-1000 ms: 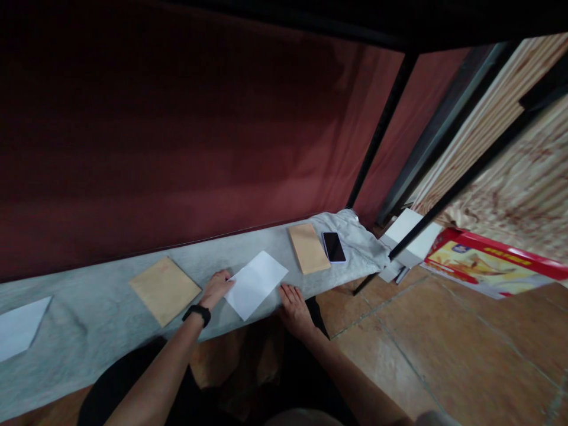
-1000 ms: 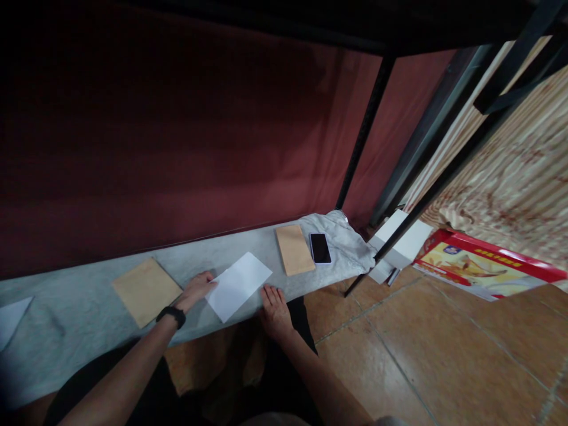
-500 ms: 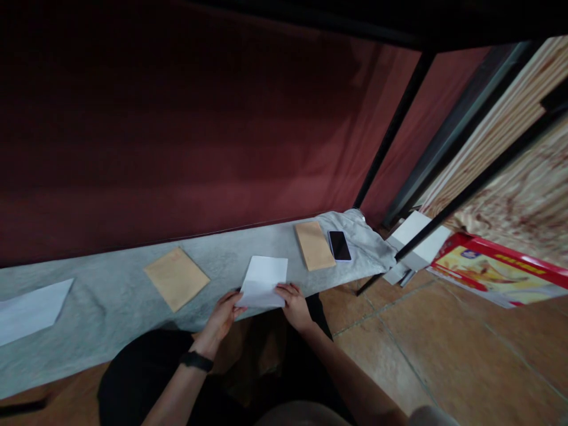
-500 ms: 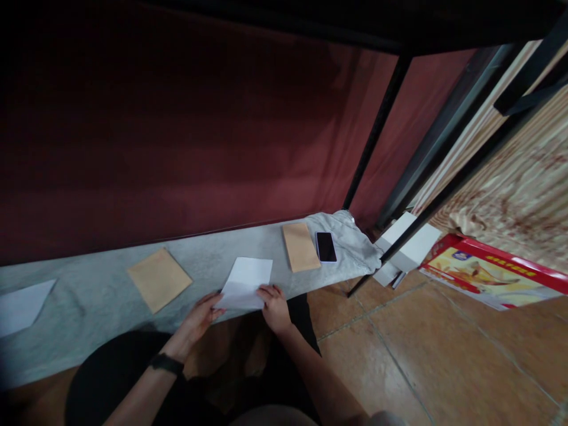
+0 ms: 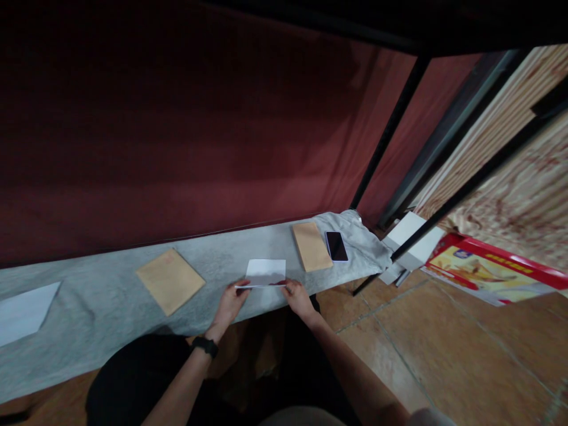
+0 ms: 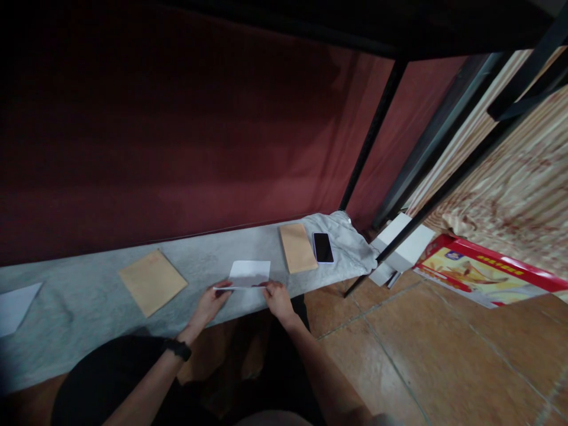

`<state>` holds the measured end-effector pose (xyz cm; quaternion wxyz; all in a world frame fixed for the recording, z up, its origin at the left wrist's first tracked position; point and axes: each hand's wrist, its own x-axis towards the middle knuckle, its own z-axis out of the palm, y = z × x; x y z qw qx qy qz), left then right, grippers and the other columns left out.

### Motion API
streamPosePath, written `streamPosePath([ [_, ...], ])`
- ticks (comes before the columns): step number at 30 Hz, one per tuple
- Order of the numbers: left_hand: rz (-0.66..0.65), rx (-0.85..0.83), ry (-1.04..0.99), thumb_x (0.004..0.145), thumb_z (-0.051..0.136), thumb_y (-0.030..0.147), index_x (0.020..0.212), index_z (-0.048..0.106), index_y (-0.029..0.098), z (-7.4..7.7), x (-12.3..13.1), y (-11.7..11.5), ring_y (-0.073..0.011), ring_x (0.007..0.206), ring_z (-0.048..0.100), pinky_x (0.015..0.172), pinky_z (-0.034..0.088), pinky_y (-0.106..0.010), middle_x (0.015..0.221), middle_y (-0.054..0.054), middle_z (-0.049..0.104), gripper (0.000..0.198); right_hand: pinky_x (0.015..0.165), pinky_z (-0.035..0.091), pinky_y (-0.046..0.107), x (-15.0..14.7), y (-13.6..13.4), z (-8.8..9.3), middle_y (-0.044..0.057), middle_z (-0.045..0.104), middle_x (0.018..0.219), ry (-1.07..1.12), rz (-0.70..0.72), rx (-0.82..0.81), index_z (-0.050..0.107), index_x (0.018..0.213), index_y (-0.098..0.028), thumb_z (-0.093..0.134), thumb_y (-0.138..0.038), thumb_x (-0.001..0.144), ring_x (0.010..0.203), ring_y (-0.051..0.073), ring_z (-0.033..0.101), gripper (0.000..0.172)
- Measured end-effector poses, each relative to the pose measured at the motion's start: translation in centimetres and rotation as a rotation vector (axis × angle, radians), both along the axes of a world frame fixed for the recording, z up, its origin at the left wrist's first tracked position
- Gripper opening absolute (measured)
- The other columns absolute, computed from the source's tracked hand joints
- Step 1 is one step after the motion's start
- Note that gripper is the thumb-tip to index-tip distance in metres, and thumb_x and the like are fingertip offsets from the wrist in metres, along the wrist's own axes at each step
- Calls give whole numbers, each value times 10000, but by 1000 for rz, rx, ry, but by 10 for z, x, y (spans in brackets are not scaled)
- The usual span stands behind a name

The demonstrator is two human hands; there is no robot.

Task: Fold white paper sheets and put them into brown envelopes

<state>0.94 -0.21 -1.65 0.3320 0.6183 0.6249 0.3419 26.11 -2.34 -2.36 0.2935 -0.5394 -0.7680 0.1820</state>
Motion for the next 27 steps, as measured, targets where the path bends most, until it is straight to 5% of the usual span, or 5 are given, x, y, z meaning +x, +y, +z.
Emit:
streamPosePath([
  [4,16,49,46,752,609,315,814,732,237,2,0,3,-268,969,709,979,545,-436,899,-54,784,160,987,543,327,2,1,0,14,785,1124,20,-7,-8,773,1114,-270,570,-95,954,1054,198,727,312],
  [11,83,130,96,808,612,401,941,719,214,16,-6,13,-282,1050,694,988,528,-424,1049,-88,780,253,795,548,260,-5,11,3,20,789,930,115,-100,-54,765,916,-229,558,-220,1004,843,184,732,225],
  [18,123,13,152,821,620,301,1003,696,206,14,-4,6,-217,813,711,781,559,-318,835,-28,756,219,813,533,289,-14,15,0,42,776,950,116,-151,-62,750,1065,-229,562,-162,951,867,208,720,230],
  [23,182,-29,202,838,617,255,1251,631,176,10,2,1,-217,822,697,803,548,-326,863,-36,725,421,929,495,373,-18,6,-4,77,760,1011,26,-258,-9,618,1349,-182,526,-102,924,954,240,691,442],
  [27,165,-41,278,860,607,223,1372,568,156,16,9,3,-229,873,700,831,546,-335,944,-72,734,518,934,469,394,-23,0,-2,122,713,1098,-105,-313,77,574,1386,-151,518,-123,950,1042,264,636,441],
])
